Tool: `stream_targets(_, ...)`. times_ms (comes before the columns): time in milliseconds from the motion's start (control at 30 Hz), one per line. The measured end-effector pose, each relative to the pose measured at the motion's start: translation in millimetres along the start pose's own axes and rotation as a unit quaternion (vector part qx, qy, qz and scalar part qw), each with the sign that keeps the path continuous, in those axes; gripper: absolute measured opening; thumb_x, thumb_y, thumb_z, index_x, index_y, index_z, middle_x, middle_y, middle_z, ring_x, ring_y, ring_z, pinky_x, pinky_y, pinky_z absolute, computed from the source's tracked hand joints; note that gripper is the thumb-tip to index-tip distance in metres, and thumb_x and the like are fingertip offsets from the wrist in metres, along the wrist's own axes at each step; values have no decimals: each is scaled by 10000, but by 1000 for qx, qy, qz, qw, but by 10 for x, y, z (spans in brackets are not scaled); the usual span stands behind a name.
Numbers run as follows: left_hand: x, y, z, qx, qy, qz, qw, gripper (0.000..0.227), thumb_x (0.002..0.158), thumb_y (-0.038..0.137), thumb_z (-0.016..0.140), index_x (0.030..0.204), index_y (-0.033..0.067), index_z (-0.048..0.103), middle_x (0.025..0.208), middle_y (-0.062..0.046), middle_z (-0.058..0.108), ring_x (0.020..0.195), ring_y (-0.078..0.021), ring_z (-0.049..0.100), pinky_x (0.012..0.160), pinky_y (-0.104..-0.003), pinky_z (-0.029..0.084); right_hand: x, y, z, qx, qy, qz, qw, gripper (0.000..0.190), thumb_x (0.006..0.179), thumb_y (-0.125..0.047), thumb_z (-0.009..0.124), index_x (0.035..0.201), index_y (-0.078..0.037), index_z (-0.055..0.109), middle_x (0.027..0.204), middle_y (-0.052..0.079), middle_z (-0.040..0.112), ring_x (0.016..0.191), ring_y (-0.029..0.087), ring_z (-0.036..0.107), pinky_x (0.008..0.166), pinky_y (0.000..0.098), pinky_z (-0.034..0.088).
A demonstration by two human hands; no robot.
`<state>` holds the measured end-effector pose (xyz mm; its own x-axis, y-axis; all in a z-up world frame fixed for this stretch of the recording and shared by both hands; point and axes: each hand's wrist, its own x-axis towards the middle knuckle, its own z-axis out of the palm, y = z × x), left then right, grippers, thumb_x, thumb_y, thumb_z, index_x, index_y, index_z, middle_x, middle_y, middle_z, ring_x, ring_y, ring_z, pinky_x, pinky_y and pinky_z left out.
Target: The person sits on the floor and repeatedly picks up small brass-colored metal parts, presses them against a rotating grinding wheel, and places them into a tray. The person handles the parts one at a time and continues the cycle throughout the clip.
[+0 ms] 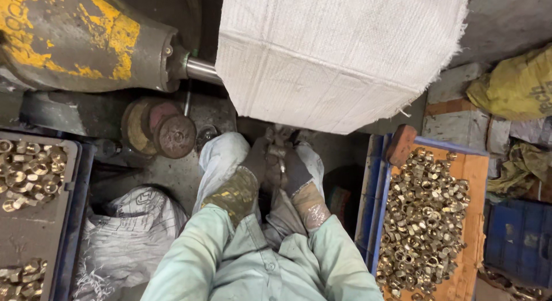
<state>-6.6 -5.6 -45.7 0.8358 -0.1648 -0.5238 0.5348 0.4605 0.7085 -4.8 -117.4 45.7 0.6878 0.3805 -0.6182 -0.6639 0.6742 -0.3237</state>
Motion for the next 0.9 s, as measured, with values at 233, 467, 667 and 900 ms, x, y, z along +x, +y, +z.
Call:
stream_targets(233, -91, 264, 26, -190, -34, -112, 975, 471, 1072, 506, 423, 970, 89, 617, 701, -68, 636, 559, -200, 601, 506, -329, 504, 160, -43, -130, -298, -26, -40, 953, 239, 940, -25, 581, 1161, -101, 630, 965, -16, 678, 791, 41, 655, 616, 215, 544)
stream_targets(467, -256, 601, 162, 188, -22, 91, 978, 410, 1033, 466, 467, 1060, 101, 649, 812, -27, 688, 665, -151, 648, 515, -335, 521, -182, -64, 223, -174, 94, 47, 979, 259, 922, -97, 676, 1173, -153, 646, 777, -12, 651, 570, 82, 614, 409, 239, 418)
stream_targets(667, -21, 183, 127, -281, -67, -238, 927, 412, 960, 540, 500, 761, 180, 531, 588, -5, 523, 443, -186, 505, 359, -375, 411, -192, -119, 259, -111, 108, -42, 987, 228, 904, -40, 659, 1131, -34, 663, 809, 41, 682, 593, 161, 633, 460, 288, 496)
stream_targets(900, -26, 262, -56, 31, -192, 194, 962, 613, 879, 669, 729, 988, 97, 536, 834, -54, 569, 662, -244, 612, 520, -405, 530, -118, -165, 229, -27, -20, 60, 998, 108, 920, -136, 692, 1023, -113, 672, 702, -9, 610, 494, 125, 571, 415, 259, 476)
